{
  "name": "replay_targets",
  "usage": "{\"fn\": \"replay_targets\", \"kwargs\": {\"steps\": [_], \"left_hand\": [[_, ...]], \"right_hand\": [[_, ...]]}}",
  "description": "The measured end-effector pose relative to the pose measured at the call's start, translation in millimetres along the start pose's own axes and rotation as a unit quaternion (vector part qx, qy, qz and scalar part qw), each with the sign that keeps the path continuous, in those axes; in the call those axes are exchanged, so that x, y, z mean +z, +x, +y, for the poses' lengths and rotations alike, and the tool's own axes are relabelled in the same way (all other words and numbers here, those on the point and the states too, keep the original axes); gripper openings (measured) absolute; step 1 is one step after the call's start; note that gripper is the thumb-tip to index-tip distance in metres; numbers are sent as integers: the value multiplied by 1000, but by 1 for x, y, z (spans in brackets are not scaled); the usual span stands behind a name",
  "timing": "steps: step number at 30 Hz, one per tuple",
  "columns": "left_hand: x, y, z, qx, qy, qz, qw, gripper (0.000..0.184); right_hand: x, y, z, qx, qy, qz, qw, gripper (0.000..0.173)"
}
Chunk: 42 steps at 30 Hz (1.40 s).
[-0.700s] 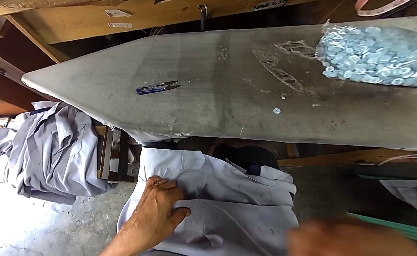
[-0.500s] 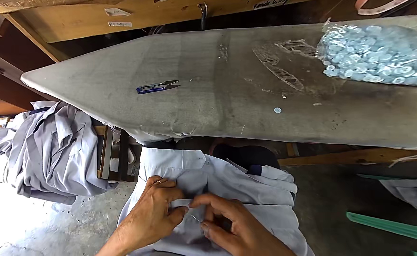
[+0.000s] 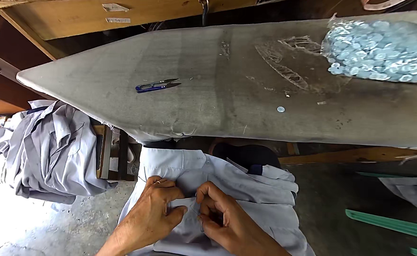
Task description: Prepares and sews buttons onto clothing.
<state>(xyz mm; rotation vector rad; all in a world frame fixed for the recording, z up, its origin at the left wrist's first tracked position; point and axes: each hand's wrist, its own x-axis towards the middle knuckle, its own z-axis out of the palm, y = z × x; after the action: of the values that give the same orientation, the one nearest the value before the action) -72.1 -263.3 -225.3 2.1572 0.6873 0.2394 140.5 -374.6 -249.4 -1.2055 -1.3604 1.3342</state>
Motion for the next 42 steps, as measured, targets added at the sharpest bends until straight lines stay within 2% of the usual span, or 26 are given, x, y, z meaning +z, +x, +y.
{"fn": "replay_targets", "kwargs": {"steps": [5, 9, 12, 16, 18, 22, 25, 28, 31, 33, 35, 38, 40, 42], "left_hand": [[1, -1, 0, 5, 6, 6, 1000, 19], [8, -2, 3, 23, 43, 40, 998, 16], [15, -5, 3, 88, 115, 92, 985, 17], [19, -14, 1, 197, 152, 161, 955, 16], [20, -18, 1, 233, 169, 180, 941, 10], [23, -19, -1, 248, 184, 202, 929, 6], [24, -19, -1, 244, 179, 205, 931, 6], [23, -19, -2, 246, 167, 199, 934, 7], [23, -19, -2, 251, 160, 191, 936, 8], [23, -21, -2, 252, 158, 181, 937, 9], [23, -22, -3, 254, 154, 171, 939, 11], [21, -23, -2, 254, 137, 160, 944, 14], [19, -23, 0, 252, 132, 160, 945, 14], [18, -21, -1, 249, 130, 158, 947, 13]], "right_hand": [[3, 1, 1, -1, -10, 16, 1000, 27], [8, 3, 1, -3, -26, 37, 999, 27], [-2, 0, -12, -42, -101, 41, 993, 28], [-34, 6, -35, -132, -246, 107, 954, 26], [-45, 16, -36, -120, -264, 59, 955, 28], [-45, 38, -25, -54, -196, -141, 969, 24], [-36, 49, -20, -10, -116, -187, 975, 17], [-36, 54, -20, -10, 21, -126, 992, 16], [-53, 59, -33, -23, 224, -68, 972, 17], [-72, 59, -49, -76, 261, -4, 962, 22], [-92, 56, -71, -148, 205, 117, 960, 22], [-119, 47, -93, -247, 87, 271, 926, 14], [-125, 36, -93, -235, -58, 278, 929, 10], [-116, 21, -84, -136, -233, 203, 941, 24]]}}
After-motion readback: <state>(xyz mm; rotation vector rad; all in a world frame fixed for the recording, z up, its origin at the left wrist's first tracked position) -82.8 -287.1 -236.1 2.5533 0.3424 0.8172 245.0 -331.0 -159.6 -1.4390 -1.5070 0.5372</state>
